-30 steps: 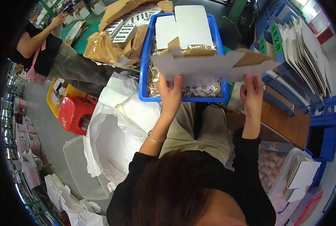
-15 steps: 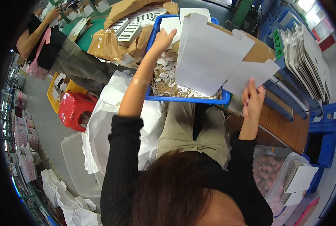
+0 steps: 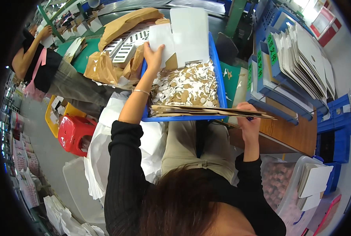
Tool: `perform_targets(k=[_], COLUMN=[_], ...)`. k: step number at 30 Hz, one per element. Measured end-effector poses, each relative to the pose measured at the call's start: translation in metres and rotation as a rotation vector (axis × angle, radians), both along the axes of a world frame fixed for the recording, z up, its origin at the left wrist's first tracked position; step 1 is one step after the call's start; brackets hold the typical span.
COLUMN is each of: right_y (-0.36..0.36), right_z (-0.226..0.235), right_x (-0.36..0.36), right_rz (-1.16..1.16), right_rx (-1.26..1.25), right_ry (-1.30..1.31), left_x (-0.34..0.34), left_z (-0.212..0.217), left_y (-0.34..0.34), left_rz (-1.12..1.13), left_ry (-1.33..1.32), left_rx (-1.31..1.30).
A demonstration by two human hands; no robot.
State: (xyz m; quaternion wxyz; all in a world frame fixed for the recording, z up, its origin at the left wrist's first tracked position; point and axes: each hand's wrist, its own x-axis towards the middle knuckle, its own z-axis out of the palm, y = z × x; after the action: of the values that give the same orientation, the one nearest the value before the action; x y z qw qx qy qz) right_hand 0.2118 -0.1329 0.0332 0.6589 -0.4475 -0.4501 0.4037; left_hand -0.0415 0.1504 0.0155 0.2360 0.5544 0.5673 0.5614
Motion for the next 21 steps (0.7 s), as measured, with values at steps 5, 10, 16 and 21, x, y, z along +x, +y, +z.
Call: perform_targets(k=[5, 10, 16, 21], right_y=[0.0, 0.007, 0.025, 0.032], right_z=[0.0, 0.005, 0.015, 0.017], right_x=[-0.002, -0.007, -0.011, -0.016], right_rz=[-0.017, -0.109, -0.228, -0.223], right_rx=[-0.038, -0.143, -0.219, -0.282], right_ry=[0.078, 0.128, 0.139, 0.079], left_x=[-0.015, -0.018, -0.008, 0.003], left_z=[0.01, 0.025, 0.045, 0.017], left_y=[-0.01, -0.031, -0.119, -0.184], left_rz=[-0.124, -0.272, -0.687, -0.701], left_ry=[0.044, -0.055, -0.55, -0.366], left_rx=[0.174, 0.129, 0.113, 0.109])
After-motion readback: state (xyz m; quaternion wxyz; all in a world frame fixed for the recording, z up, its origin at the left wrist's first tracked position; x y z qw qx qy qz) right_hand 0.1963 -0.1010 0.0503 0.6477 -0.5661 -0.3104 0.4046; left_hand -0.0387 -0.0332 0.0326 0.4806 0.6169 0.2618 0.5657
